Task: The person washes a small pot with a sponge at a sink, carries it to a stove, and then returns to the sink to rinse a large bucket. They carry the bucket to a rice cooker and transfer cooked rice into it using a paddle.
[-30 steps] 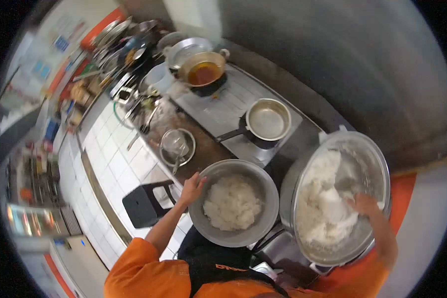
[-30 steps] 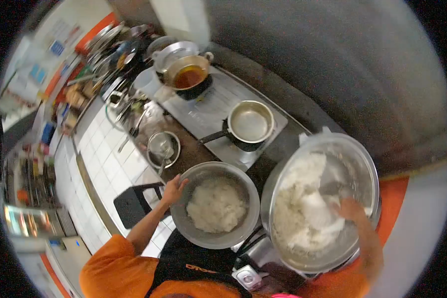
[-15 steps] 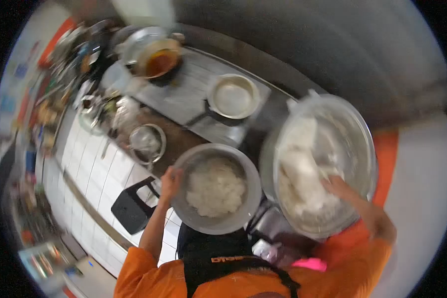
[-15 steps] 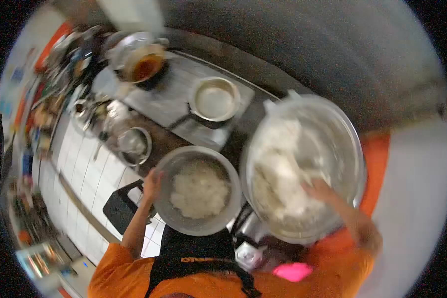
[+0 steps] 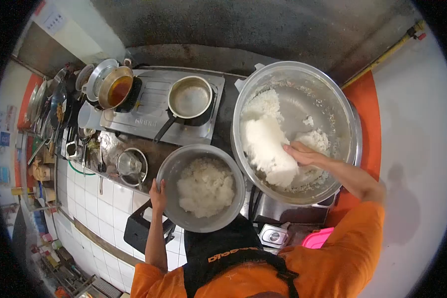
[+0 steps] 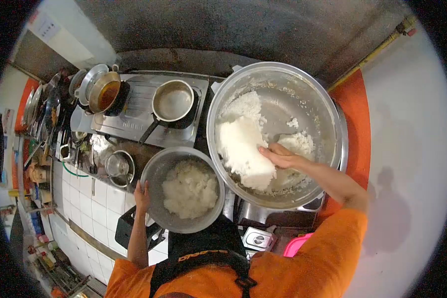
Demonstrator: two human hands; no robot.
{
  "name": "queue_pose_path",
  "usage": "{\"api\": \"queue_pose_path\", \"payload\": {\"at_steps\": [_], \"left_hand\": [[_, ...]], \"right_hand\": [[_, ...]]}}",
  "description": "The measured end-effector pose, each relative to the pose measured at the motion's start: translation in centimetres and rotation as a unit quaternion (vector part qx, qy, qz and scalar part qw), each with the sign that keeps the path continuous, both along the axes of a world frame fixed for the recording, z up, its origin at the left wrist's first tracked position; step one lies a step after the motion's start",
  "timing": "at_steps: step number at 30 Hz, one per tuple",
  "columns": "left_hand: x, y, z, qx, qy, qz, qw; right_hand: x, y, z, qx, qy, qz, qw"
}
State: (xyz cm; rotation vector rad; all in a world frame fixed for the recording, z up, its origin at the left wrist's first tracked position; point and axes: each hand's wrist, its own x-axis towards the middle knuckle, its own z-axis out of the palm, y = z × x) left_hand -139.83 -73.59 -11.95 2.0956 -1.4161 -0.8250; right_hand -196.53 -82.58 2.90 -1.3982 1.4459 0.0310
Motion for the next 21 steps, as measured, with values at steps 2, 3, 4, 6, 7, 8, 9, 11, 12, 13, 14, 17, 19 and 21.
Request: {"api": "queue_pose_path", "payload": {"at_steps": [2, 3, 4, 6, 7, 8, 9, 11, 12, 13, 14, 17, 19, 21], "left_hand": [[-0.1, 0.4, -0.6, -0.081, -0.06, 0.011, 0.995], [-0.3, 0.2, 0.1, -0.086, -0.06, 0.018, 0.994], [-0.4, 0.3, 0.9, -0.073, -0.048, 0.005, 0.996], [-0.8, 0.2, 1.7, -0.057, -0.029, -0.004, 0.998], [-0.4, 0.2, 1.4, -0.052, 0.007, -0.001, 0.999], [-0.4, 0.1, 1.1, -0.048, 0.044, 0.001, 0.998], [-0.8, 0.0, 1.5, -0.057, 0.001, 0.01, 0.998], [-0.6, -0.2, 1.3, -0.036, 0.03, 0.008, 0.999], [0.0, -0.2, 1.2, -0.017, 0.05, 0.001, 0.999], [0.8, 0.3, -1.0, -0.056, 0.008, 0.0, 0.998], [1.0, 0.7, -2.8, -0.062, 0.012, 0.002, 0.998], [0.3, 0.1, -0.4, -0.027, 0.005, 0.025, 0.999], [0.8, 0.4, -0.9, -0.013, -0.016, 0.009, 1.0], [0.9, 0.6, -1.8, -0.042, 0.003, 0.038, 0.998]], "right_hand": [[0.4, 1.3, -1.2, -0.013, -0.034, -0.034, 0.999], [0.5, 1.2, -1.5, -0.03, -0.066, -0.07, 0.995], [0.2, 1.4, -1.5, -0.033, -0.065, -0.065, 0.995], [0.1, 2.0, 0.1, 0.04, -0.094, -0.106, 0.989], [0.0, 2.7, 0.0, 0.042, -0.087, -0.103, 0.99], [-0.4, 3.4, -0.5, 0.027, -0.099, -0.132, 0.986], [-0.6, 4.0, -0.5, 0.012, -0.11, -0.161, 0.981], [-1.1, 5.1, 0.1, -0.004, -0.092, -0.177, 0.98], [-1.1, 5.7, 0.4, -0.022, -0.084, -0.196, 0.977], [-1.2, 6.6, 0.7, -0.016, -0.081, -0.194, 0.978], [-1.4, 7.4, 1.4, -0.093, -0.044, -0.164, 0.981], [0.1, 9.7, 3.2, -0.186, -0.011, -0.165, 0.969], [3.3, 10.7, 8.6, -0.099, -0.015, -0.183, 0.978], [10.4, 11.2, 13.7, -0.2, 0.072, -0.112, 0.971]]}}
